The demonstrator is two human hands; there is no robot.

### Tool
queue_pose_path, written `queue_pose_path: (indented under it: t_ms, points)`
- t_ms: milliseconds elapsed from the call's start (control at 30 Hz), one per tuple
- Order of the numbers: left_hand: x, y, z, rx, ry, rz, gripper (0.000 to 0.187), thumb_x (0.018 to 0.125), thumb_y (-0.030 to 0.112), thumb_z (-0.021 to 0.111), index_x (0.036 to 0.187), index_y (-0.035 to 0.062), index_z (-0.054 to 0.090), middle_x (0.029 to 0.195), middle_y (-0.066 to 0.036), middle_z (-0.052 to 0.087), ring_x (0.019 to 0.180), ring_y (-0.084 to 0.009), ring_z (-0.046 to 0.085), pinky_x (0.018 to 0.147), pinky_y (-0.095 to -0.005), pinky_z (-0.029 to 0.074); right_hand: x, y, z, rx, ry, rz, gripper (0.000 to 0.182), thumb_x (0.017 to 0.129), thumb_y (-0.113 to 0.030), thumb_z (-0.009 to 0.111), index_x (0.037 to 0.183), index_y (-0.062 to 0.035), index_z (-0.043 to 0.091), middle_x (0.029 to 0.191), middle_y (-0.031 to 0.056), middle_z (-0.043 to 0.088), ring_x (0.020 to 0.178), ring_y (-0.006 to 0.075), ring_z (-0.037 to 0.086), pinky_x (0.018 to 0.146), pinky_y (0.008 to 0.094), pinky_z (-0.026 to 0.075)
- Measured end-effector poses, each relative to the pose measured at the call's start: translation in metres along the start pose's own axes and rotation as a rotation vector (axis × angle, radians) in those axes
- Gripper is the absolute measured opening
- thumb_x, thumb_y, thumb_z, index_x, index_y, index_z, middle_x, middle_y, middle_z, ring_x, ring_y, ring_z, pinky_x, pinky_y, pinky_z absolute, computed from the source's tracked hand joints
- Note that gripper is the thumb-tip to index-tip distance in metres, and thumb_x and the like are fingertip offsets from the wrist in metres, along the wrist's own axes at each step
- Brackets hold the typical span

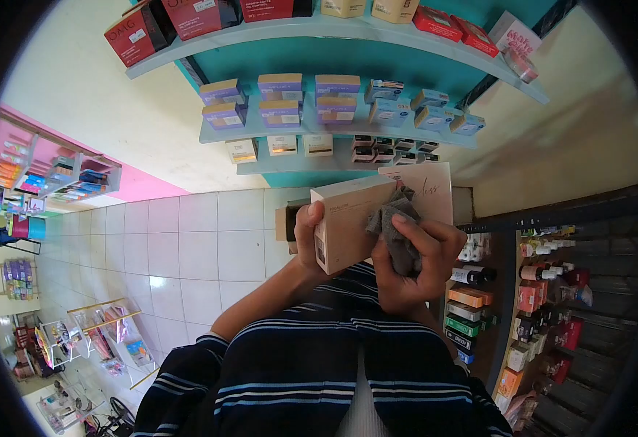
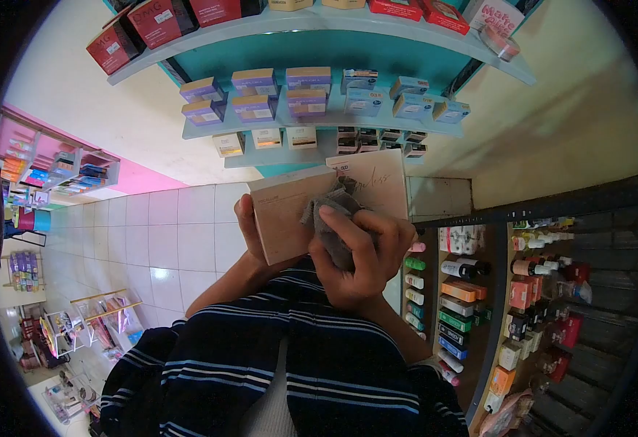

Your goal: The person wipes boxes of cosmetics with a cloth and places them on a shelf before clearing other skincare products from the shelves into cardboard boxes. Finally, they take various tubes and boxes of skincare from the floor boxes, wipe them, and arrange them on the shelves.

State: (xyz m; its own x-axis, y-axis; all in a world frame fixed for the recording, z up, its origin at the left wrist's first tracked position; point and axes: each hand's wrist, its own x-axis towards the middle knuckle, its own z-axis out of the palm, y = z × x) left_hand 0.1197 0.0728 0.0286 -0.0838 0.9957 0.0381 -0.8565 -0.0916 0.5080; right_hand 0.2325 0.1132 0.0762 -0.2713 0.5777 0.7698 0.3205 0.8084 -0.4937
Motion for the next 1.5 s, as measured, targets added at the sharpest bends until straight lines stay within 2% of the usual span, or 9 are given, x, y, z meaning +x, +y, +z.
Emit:
queue_pose_path:
  t_ms: [333, 567, 633, 700, 800, 833, 900, 1367, 1500]
  points:
    - [0.002, 0.0, -0.002, -0.032, -0.024, -0.003, 0.087, 0.066, 0.066, 0.038, 0.122, -0.0014, 0.032, 0.112, -0.02, 0.042, 0.1, -0.0277, 0.046, 0.079, -0.031, 0.043, 0.001, 0.002, -0.002, 0.009, -0.01, -0.015, 0.04, 0.056, -0.011, 0.068, 0.095, -0.0145, 0.06, 0.078, 0.0025, 0.046, 0.076, 0.0183, 0.039, 0.069, 0.0327, 0.03]
    - [0.004, 0.008, 0.009, 0.016, -0.026, -0.025, 0.091, 0.064, 0.067, 0.039, 0.123, -0.0008, 0.03, 0.115, -0.021, 0.04, 0.102, -0.0298, 0.045, 0.081, -0.0356, 0.042, 0.0, 0.004, -0.003, 0.055, -0.026, -0.05, 0.031, 0.056, -0.017, 0.066, 0.086, -0.0147, 0.06, 0.075, 0.0012, 0.045, 0.072, 0.017, 0.039, 0.067, 0.032, 0.028]
    - [0.006, 0.01, 0.01, 0.177, -0.047, -0.021, 0.099, 0.061, 0.077, 0.028, 0.128, 0.0057, 0.019, 0.122, -0.025, 0.03, 0.109, -0.042, 0.038, 0.082, -0.0493, 0.044, 0.002, 0.002, -0.005, 0.078, -0.042, -0.048, 0.029, 0.056, -0.019, 0.065, 0.084, -0.0146, 0.06, 0.074, 0.0011, 0.045, 0.071, 0.0167, 0.039, 0.067, 0.0318, 0.028]
    - [0.005, 0.009, 0.007, 0.172, -0.051, -0.023, 0.098, 0.061, 0.077, 0.027, 0.128, 0.0058, 0.019, 0.122, -0.025, 0.029, 0.109, -0.0422, 0.038, 0.082, -0.0492, 0.044, 0.005, 0.0, -0.006, 0.064, -0.078, -0.061, 0.03, 0.049, -0.005, 0.06, 0.079, -0.0081, 0.058, 0.074, 0.0059, 0.044, 0.071, 0.0181, 0.041, 0.061, 0.0284, 0.036]
    - [0.006, 0.009, 0.006, 0.188, -0.067, -0.015, 0.098, 0.061, 0.078, 0.025, 0.128, 0.0061, 0.019, 0.123, -0.025, 0.029, 0.109, -0.0423, 0.038, 0.082, -0.0491, 0.044, 0.005, 0.001, -0.006, 0.07, -0.081, -0.073, 0.029, 0.05, -0.005, 0.06, 0.079, -0.0079, 0.058, 0.074, 0.006, 0.044, 0.07, 0.0182, 0.041, 0.061, 0.0286, 0.036]
    - [0.006, 0.009, 0.007, 0.209, -0.077, -0.006, 0.098, 0.061, 0.078, 0.024, 0.128, 0.0064, 0.019, 0.123, -0.025, 0.029, 0.109, -0.0423, 0.038, 0.083, -0.0491, 0.043, 0.004, 0.002, -0.005, 0.069, -0.079, -0.073, 0.029, 0.05, -0.005, 0.06, 0.079, -0.0079, 0.058, 0.074, 0.006, 0.044, 0.07, 0.0182, 0.041, 0.061, 0.0286, 0.036]
    - [0.006, 0.008, 0.007, 0.216, -0.073, -0.013, 0.098, 0.061, 0.078, 0.024, 0.129, 0.0066, 0.019, 0.124, -0.025, 0.028, 0.109, -0.0422, 0.037, 0.083, -0.0492, 0.043, 0.001, 0.004, -0.002, 0.08, -0.03, -0.052, 0.026, 0.057, -0.018, 0.064, 0.083, -0.0135, 0.06, 0.073, 0.0016, 0.045, 0.071, 0.0167, 0.04, 0.067, 0.0322, 0.029]
    - [0.005, 0.006, 0.006, 0.187, -0.035, -0.011, 0.097, 0.061, 0.077, 0.023, 0.129, 0.0078, 0.018, 0.124, -0.025, 0.028, 0.109, -0.0425, 0.037, 0.083, -0.0504, 0.042, 0.001, 0.005, -0.006, 0.077, -0.07, -0.052, 0.028, 0.056, -0.017, 0.064, 0.083, -0.0119, 0.06, 0.073, 0.0026, 0.045, 0.071, 0.017, 0.04, 0.067, 0.0327, 0.03]
    - [0.004, 0.006, 0.005, 0.206, -0.077, -0.001, 0.097, 0.061, 0.077, 0.024, 0.129, 0.0083, 0.018, 0.124, -0.025, 0.028, 0.11, -0.0423, 0.036, 0.083, -0.0507, 0.042, 0.0, 0.004, -0.005, 0.084, -0.058, -0.043, 0.029, 0.056, -0.018, 0.065, 0.084, -0.0119, 0.06, 0.073, 0.0025, 0.045, 0.071, 0.0171, 0.04, 0.067, 0.0328, 0.03]
